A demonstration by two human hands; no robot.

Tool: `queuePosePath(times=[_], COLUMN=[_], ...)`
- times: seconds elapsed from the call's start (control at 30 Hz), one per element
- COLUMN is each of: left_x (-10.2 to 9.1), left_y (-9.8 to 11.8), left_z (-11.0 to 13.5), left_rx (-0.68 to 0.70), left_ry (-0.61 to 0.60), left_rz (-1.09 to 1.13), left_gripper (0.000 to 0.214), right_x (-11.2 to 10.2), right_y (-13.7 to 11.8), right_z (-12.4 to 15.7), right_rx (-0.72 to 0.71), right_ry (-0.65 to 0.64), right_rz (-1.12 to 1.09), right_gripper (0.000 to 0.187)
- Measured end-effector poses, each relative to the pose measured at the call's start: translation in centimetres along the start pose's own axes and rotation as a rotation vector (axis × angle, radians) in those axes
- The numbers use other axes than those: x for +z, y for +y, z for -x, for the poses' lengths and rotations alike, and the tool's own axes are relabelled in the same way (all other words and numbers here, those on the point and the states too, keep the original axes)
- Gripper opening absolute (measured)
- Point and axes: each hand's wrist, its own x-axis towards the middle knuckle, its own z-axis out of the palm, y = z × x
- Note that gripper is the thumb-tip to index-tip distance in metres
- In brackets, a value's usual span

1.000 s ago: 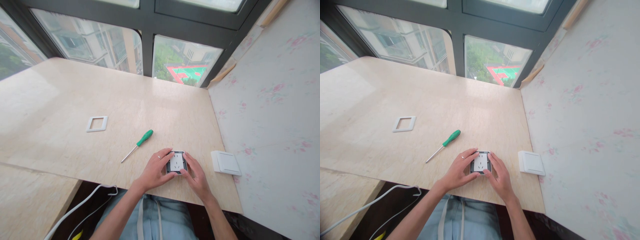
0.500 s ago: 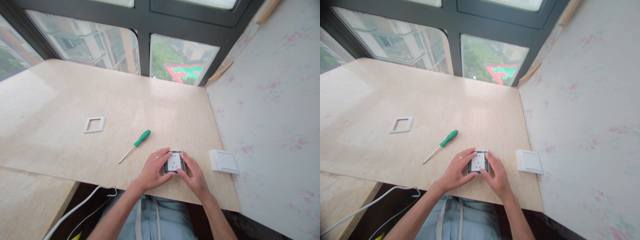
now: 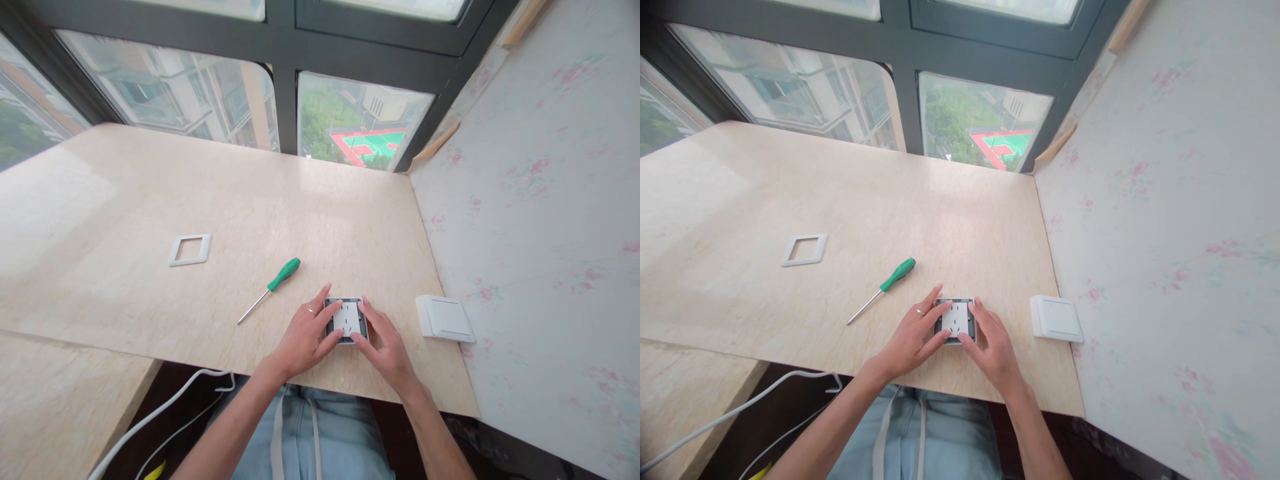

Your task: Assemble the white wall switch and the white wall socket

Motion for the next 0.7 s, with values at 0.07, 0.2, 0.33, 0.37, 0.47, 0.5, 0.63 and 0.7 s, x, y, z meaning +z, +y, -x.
queuePosePath(times=[0.07,0.2,0.33,0.37,0.47,0.5,0.63,0.7], left_x=[-0.08,-0.52,-0.5,-0.4,-0.12,-0.07,-0.04,-0.02], left_y=[-0.01,0.03,0.05,0.06,0.11,0.14,0.2,0.17], left_z=[-0.04,-0.11,-0.08,-0.07,-0.11,-0.14,-0.28,-0.3], left_rx=[-0.004,0.007,0.0,-0.005,-0.017,-0.018,-0.026,-0.029], left_ry=[-0.01,-0.042,-0.039,-0.03,-0.003,0.001,0.0,0.002], left_rz=[-0.003,0.016,0.026,0.026,0.029,0.029,0.021,0.018], left_gripper=[0.049,0.05,0.057,0.059,0.059,0.058,0.058,0.059], right_x=[-0.01,-0.03,0.04,0.06,0.08,0.07,-0.03,-0.11], right_y=[0.0,-0.01,-0.05,-0.06,-0.09,-0.1,-0.24,-0.33], right_z=[-0.01,-0.04,-0.04,-0.04,-0.02,-0.02,-0.01,0.06], right_rx=[0.004,0.013,0.019,0.023,0.041,0.048,0.08,0.09], right_ry=[-0.005,-0.003,0.006,0.01,0.012,0.01,-0.007,-0.003], right_rz=[0.0,0.007,0.005,0.003,-0.006,-0.011,-0.046,-0.089], right_gripper=[0.058,0.057,0.056,0.055,0.054,0.054,0.053,0.054])
